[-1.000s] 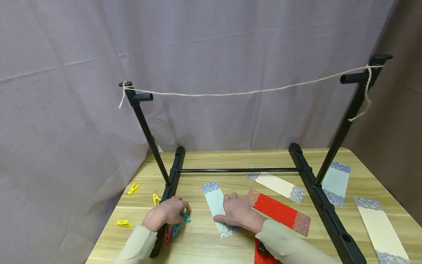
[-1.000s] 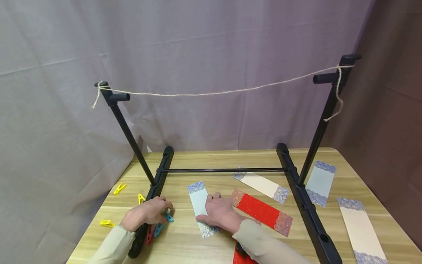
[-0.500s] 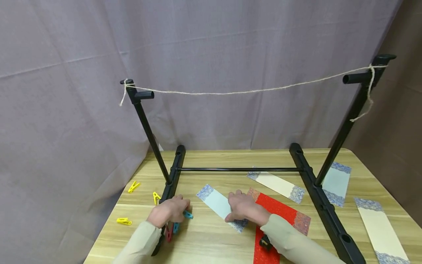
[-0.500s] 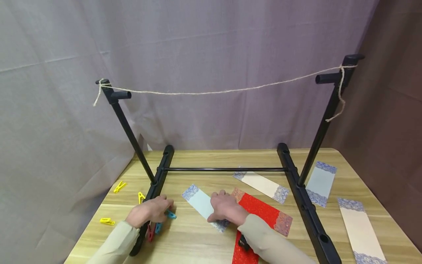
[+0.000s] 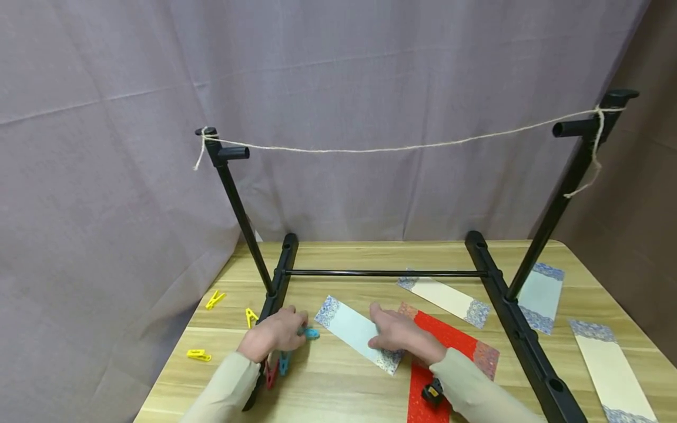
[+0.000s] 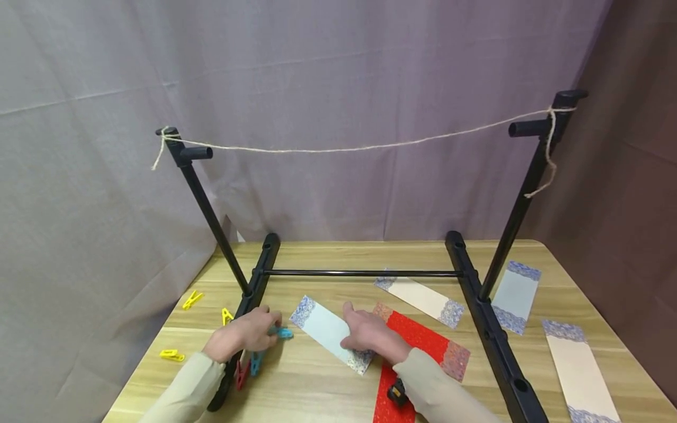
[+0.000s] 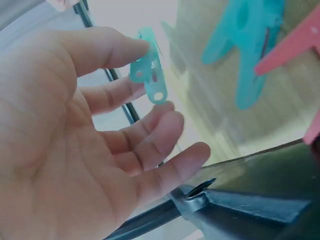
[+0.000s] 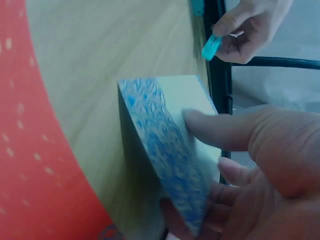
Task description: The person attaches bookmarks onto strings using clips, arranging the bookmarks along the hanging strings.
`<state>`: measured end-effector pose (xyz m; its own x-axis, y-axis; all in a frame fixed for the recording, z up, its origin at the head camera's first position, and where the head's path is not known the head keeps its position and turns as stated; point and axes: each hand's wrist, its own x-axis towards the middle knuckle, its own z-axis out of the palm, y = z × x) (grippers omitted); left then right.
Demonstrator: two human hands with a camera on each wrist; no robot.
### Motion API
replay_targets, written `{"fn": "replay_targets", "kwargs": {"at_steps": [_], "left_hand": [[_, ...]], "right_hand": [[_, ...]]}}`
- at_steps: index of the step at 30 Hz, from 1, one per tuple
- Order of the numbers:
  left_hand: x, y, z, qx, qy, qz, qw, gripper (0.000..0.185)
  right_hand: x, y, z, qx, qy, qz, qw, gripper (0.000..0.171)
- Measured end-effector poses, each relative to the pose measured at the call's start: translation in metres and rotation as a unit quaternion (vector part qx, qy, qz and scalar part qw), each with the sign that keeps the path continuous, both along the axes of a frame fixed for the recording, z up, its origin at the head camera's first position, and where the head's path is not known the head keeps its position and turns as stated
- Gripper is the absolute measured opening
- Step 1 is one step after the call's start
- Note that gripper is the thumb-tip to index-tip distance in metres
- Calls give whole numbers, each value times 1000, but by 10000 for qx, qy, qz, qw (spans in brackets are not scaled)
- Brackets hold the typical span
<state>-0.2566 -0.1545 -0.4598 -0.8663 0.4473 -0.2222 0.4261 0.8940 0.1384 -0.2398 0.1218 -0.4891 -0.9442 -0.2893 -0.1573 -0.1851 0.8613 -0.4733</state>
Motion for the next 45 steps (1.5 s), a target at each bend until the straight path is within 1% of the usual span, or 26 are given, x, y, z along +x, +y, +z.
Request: {"fn": "replay_targets", "kwargs": {"at_steps": [6,8,11,14,16,17,22,25,29,33,35,38,40,42,45], "left_hand": [[-7,2,7,266,566,-260,9977,20],[-8,4,10,440,637,-264,9966,23],[-11,9,17,758,813,-354,9932,25],[-12,16,25,1052,1025,-439,9882,25],[-12,20,31,1246,1166,-472,9842,25],[-13,23,34,1322,1204,-466,9828,26],[-13,34,46,1776,1143,-379,9767,26],[-15,40,51,2065,1235,-426,9697,24],[-19,51,59,2448,1502,-475,9567,22],[-21,64,72,2898,1698,-451,9408,28],[-22,71,80,3144,1862,-479,9296,33],[-24,79,90,3539,2218,-548,9070,36],[-24,84,97,3801,2420,-591,8907,36],[-24,89,104,4027,2517,-628,8778,34],[-23,96,118,4283,2489,-717,8657,34]], "right_hand": [[2,9,-2,-822,34,-133,9965,32],[2,12,-2,-1092,20,-109,9940,27],[2,20,2,-1450,99,79,9894,21],[1,29,5,-1656,300,277,9853,17],[0,35,8,-1765,410,322,9829,15],[-1,39,9,-1790,480,316,9822,15],[-3,57,17,-2154,624,277,9741,15],[-3,68,25,-2368,610,172,9695,17],[-2,83,36,-2683,535,-27,9618,19],[-2,97,46,-3078,605,-42,9495,21],[-1,103,51,-3208,665,-121,9447,21],[-1,112,57,-3345,732,-305,9391,24],[0,117,62,-3307,788,-506,9391,26],[1,121,67,-3320,864,-615,9373,28],[3,127,73,-3345,1027,-743,9338,30]]}}
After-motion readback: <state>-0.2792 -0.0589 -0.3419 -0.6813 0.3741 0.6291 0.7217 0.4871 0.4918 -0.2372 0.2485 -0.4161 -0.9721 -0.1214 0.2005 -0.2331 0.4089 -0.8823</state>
